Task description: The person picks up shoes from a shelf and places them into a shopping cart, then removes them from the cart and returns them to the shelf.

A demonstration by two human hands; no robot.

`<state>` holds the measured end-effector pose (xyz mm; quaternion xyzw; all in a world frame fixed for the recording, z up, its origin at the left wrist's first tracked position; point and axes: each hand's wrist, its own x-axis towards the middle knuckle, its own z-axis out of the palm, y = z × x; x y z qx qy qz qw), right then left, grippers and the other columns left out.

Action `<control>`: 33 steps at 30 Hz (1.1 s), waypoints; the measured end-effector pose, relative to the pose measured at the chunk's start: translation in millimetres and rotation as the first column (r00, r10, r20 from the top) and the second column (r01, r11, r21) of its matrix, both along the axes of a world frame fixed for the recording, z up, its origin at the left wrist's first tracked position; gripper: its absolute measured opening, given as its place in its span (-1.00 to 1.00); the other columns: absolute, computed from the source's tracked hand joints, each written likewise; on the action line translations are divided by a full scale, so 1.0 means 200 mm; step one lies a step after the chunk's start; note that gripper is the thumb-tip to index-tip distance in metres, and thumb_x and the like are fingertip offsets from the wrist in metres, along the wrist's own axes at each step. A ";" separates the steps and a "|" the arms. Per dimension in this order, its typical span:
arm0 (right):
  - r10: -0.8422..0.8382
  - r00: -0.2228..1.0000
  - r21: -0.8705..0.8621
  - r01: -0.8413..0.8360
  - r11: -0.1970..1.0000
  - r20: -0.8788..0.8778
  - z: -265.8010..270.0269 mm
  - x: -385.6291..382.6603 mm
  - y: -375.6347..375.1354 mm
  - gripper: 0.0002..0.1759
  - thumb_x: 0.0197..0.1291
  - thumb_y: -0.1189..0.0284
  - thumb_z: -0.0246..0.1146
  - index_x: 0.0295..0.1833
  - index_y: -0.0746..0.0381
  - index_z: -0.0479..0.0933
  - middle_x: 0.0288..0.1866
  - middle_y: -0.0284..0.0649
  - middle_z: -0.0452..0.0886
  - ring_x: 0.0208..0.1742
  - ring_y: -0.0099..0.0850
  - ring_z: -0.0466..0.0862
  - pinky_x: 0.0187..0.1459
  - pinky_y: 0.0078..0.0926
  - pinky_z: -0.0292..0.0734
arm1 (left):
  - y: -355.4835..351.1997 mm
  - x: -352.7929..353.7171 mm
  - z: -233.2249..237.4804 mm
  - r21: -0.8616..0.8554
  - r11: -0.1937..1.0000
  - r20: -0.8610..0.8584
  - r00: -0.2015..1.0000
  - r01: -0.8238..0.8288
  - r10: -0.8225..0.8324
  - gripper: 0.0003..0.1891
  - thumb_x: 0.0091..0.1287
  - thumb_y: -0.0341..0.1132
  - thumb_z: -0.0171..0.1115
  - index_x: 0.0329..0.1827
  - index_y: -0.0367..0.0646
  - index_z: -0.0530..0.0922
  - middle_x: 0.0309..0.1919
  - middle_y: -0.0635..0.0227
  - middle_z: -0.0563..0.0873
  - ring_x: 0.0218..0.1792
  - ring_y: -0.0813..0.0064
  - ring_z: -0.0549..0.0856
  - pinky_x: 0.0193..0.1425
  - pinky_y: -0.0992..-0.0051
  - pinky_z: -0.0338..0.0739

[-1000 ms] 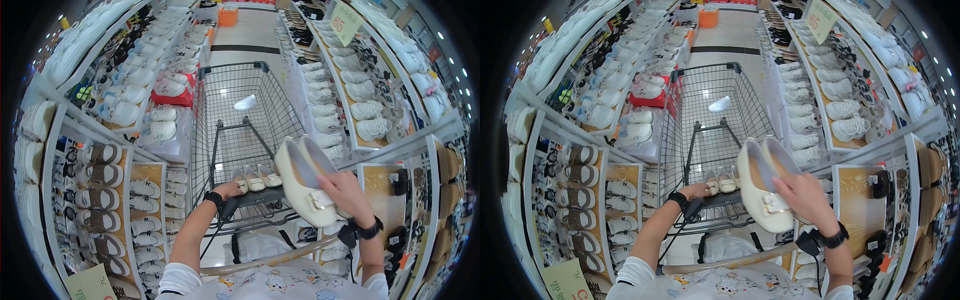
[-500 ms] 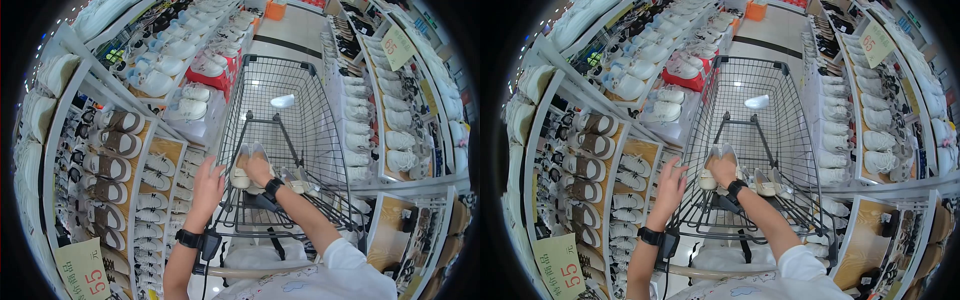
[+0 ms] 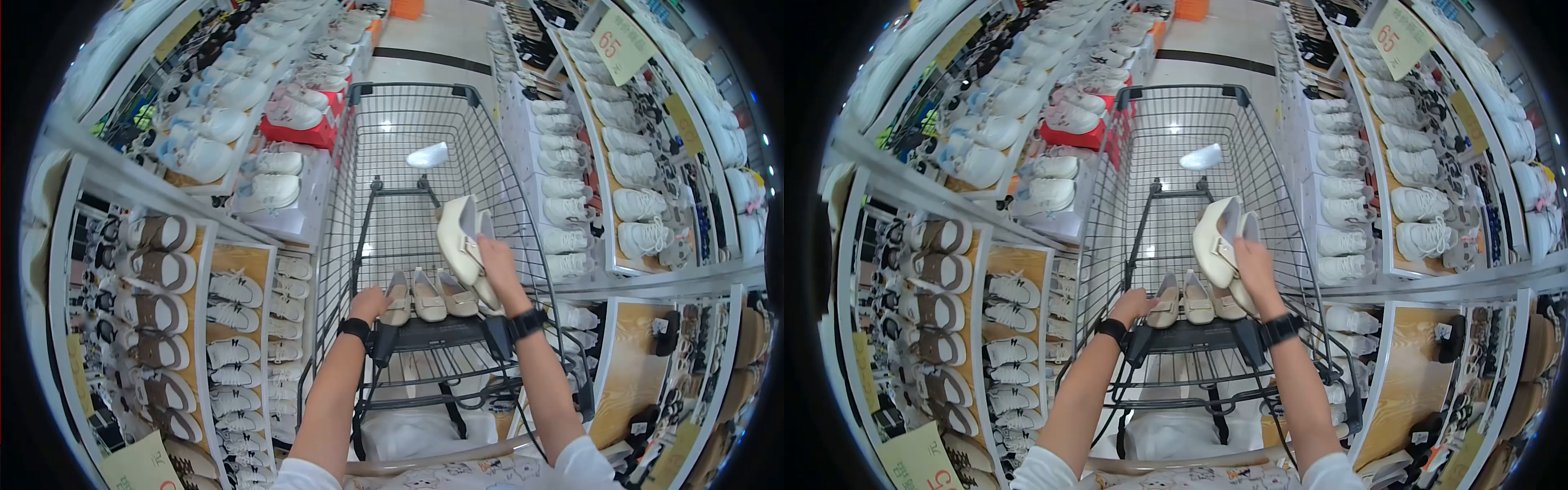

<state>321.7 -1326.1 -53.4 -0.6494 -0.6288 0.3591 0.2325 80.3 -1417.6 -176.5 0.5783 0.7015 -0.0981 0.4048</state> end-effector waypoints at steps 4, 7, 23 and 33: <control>-0.212 0.970 -0.036 0.209 0.977 -0.121 0.15 0.22 -0.05 -0.51 0.30 0.17 0.05 -0.40 0.45 0.47 -0.60 0.01 0.48 -0.53 -0.34 0.44 -0.37 -0.31 0.35 | -0.09 -0.01 -0.55 -0.167 0.943 0.250 0.913 -0.286 0.321 -0.27 0.15 0.17 0.17 -0.03 -0.49 0.55 -0.13 -0.14 0.66 -0.16 0.01 0.69 -0.08 0.25 0.57; -0.271 0.945 -0.113 0.254 0.961 -0.183 0.18 0.32 -0.04 -0.48 0.33 0.18 0.04 -0.47 0.46 0.41 -0.67 -0.14 0.38 -0.56 -0.47 0.30 -0.42 -0.36 0.28 | -0.07 0.00 -0.62 -0.356 0.847 0.423 0.740 -0.395 0.523 -0.29 0.13 0.13 0.20 -0.07 -0.54 0.55 -0.20 -0.02 0.68 -0.29 0.24 0.70 -0.24 0.35 0.57; -0.281 0.910 -0.124 0.254 0.959 -0.305 0.59 0.45 -0.32 -0.53 0.38 0.28 0.03 -0.59 0.31 0.41 -0.67 -0.47 0.36 -0.58 -0.72 0.26 -0.54 -0.63 0.14 | 0.05 0.29 -0.48 -0.151 0.894 0.376 0.812 -0.422 0.447 -0.28 0.07 -0.06 0.16 0.25 -0.39 0.38 -0.10 -0.09 0.66 -0.17 0.14 0.70 -0.12 0.35 0.58; -0.204 0.959 -0.126 0.181 0.975 -0.198 0.57 0.45 -0.34 -0.55 0.35 0.34 0.06 -0.57 0.40 0.42 -0.70 -0.42 0.35 -0.60 -0.70 0.27 -0.56 -0.60 0.14 | 0.00 0.30 -0.59 -0.185 0.897 0.257 0.861 -0.402 0.439 -0.17 0.20 0.19 0.01 0.26 -0.47 0.32 0.17 -0.21 0.46 0.21 -0.05 0.47 0.29 0.30 0.32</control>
